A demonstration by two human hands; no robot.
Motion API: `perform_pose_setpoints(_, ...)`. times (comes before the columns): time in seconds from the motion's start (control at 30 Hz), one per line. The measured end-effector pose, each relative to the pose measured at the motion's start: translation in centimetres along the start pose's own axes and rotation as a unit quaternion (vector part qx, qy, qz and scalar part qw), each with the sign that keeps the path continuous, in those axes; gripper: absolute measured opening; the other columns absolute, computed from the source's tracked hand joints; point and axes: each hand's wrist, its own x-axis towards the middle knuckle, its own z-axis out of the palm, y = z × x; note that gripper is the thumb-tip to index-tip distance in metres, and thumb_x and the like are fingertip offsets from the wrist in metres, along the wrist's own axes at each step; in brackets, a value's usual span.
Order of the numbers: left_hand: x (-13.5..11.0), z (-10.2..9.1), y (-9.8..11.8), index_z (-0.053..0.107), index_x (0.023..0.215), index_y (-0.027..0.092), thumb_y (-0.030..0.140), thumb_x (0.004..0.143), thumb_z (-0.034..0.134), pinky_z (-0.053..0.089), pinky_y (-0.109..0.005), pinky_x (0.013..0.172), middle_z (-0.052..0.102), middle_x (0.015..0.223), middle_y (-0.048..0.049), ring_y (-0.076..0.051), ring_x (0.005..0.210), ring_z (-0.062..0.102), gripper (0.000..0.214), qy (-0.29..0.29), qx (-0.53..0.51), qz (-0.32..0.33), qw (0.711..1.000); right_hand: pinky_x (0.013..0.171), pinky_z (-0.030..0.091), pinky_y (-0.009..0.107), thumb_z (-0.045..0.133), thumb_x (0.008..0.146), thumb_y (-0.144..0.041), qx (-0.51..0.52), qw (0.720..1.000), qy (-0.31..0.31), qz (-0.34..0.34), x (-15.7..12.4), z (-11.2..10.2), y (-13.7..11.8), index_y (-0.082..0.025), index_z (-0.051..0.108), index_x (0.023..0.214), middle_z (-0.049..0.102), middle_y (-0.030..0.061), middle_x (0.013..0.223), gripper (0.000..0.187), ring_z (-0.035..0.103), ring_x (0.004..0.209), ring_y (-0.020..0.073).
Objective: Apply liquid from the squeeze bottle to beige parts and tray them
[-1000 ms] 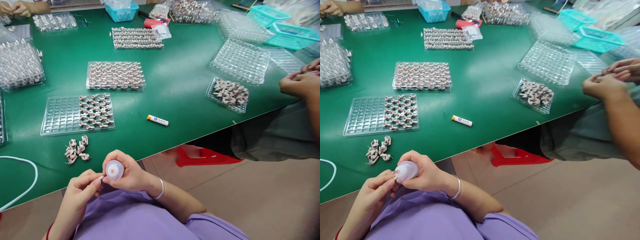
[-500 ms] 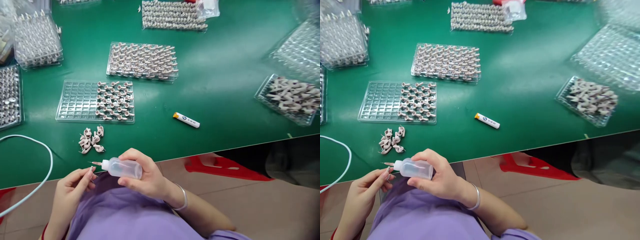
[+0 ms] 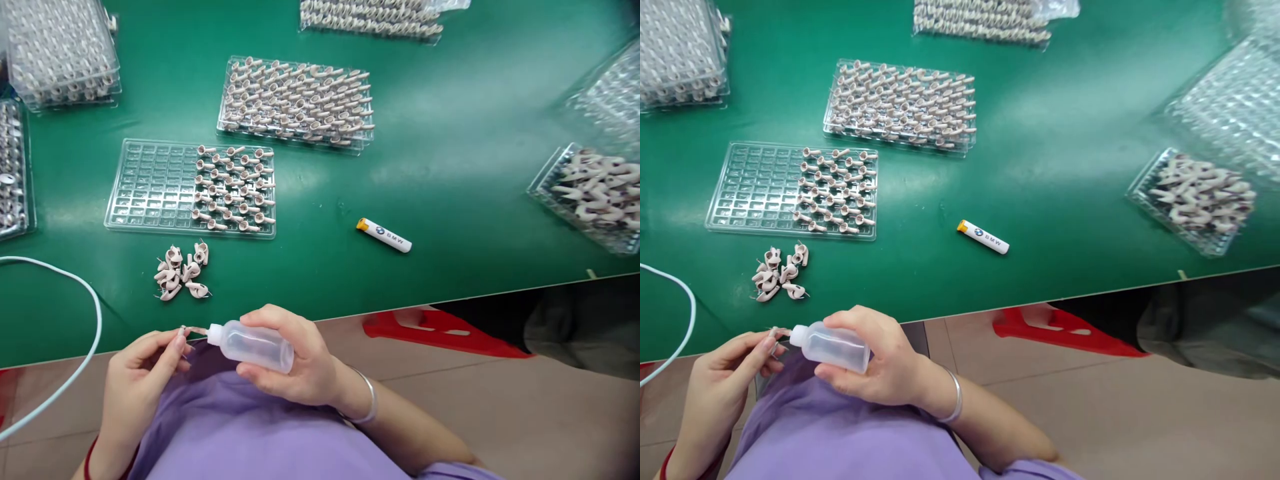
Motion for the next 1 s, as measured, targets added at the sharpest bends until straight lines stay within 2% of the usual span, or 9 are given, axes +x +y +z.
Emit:
perform_pose_setpoints(0.37, -0.05, 0.17, 0.19, 0.079, 0.08, 0.021, 0.044, 0.073, 0.076, 0.057, -0.021, 0.052, 0.076, 0.071, -0.0035, -0.015, 0.054, 0.068, 0.024, 0.002, 0.0, 0.002, 1.0, 0.058, 0.052, 0.028, 0.07, 0.081, -0.027, -0.015, 0.999, 0.003, -0.03, -0.19, 0.17, 0.27, -0.02, 0.054, 0.12, 0.07, 0.0065, 0.086, 0.043, 0.06, 0.064, 0.0158)
perform_pose_setpoints(1.0, -0.03, 0.28, 0.46, 0.079, 0.079, 0.021, 0.046, 0.071, 0.077, 0.058, -0.023, 0.052, 0.076, 0.072, -0.0045, -0.016, 0.054, 0.068, 0.026, 0.008, -0.006, -0.001, 1.0, 0.058, 0.051, 0.028, 0.069, 0.082, -0.027, -0.022, 0.999, -0.002, -0.026, -0.12, 0.2, 0.25, -0.022, 0.053, 0.121, 0.069, 0.0056, 0.085, 0.043, 0.059, 0.064, 0.016)
